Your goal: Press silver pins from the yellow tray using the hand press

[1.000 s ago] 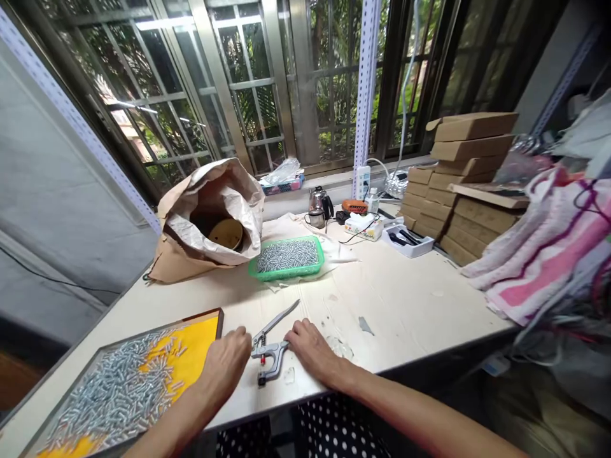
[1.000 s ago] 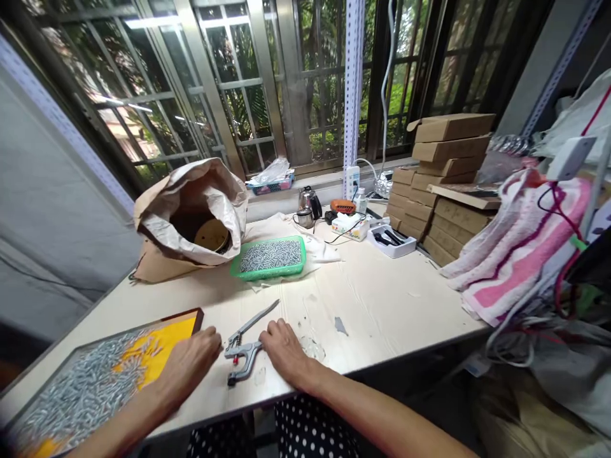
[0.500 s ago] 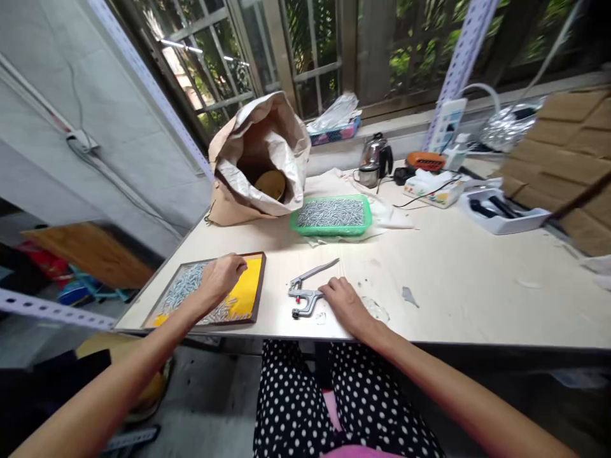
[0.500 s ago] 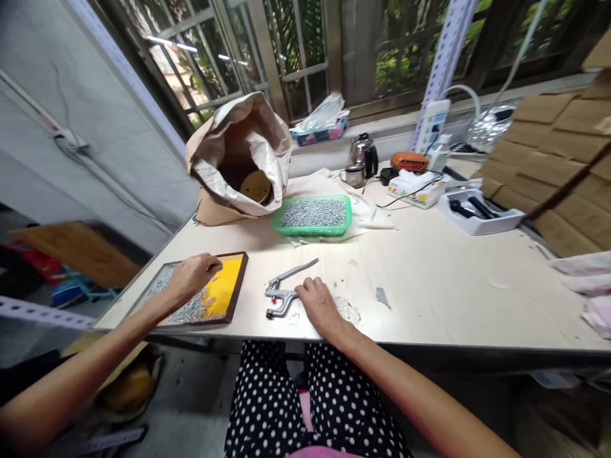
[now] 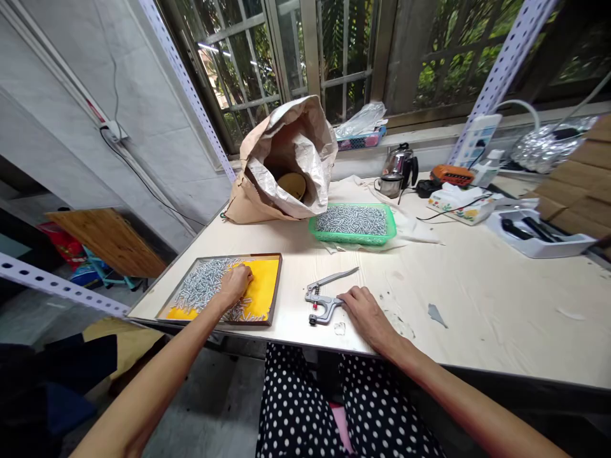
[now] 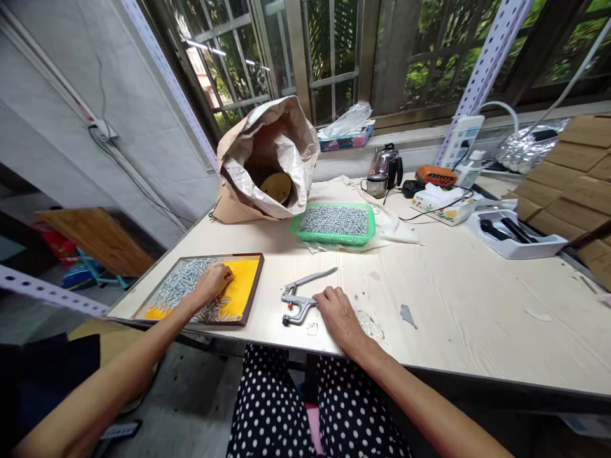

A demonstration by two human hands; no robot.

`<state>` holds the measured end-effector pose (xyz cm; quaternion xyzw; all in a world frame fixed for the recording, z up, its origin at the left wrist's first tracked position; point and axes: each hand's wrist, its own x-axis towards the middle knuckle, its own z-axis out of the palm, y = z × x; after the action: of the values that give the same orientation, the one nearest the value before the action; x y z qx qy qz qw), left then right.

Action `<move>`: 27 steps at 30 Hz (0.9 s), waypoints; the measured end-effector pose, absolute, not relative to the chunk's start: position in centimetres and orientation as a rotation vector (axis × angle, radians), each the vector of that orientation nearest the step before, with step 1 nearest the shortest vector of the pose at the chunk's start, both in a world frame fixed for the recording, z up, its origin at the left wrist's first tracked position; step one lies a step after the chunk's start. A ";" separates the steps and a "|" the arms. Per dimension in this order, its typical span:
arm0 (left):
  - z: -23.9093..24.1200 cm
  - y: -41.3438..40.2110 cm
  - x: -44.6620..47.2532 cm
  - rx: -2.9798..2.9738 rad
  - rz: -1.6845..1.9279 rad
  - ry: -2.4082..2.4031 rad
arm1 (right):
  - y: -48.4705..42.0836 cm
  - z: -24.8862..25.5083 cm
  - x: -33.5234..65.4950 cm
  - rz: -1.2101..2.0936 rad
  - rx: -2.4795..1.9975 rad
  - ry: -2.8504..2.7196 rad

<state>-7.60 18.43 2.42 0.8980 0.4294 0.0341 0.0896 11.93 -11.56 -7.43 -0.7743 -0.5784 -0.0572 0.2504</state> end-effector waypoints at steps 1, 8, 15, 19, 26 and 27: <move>2.3 18.7 -7.7 2.626 0.139 1.267 | -11.6 -7.4 11.9 -0.147 -2.108 -1.569; 2.4 18.6 -9.7 2.160 0.360 1.232 | -11.6 -4.6 11.5 -0.234 -2.055 -1.459; 3.7 16.2 -11.3 1.285 0.385 0.914 | -2.0 2.2 5.5 0.223 -1.526 -1.450; 3.5 15.2 -11.8 1.186 0.456 0.842 | 4.0 2.6 1.9 0.638 -1.488 -1.343; 2.9 15.2 -13.1 1.104 0.606 0.832 | 7.2 0.9 0.1 0.942 -1.377 -1.082; 2.8 15.3 -13.2 1.090 0.609 0.834 | 7.3 0.9 0.0 0.961 -1.354 -1.066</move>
<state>-13.16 15.29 2.80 0.4952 0.3790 0.2766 0.7312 -0.02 7.34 0.86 -0.5724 -0.4508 0.4062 0.5515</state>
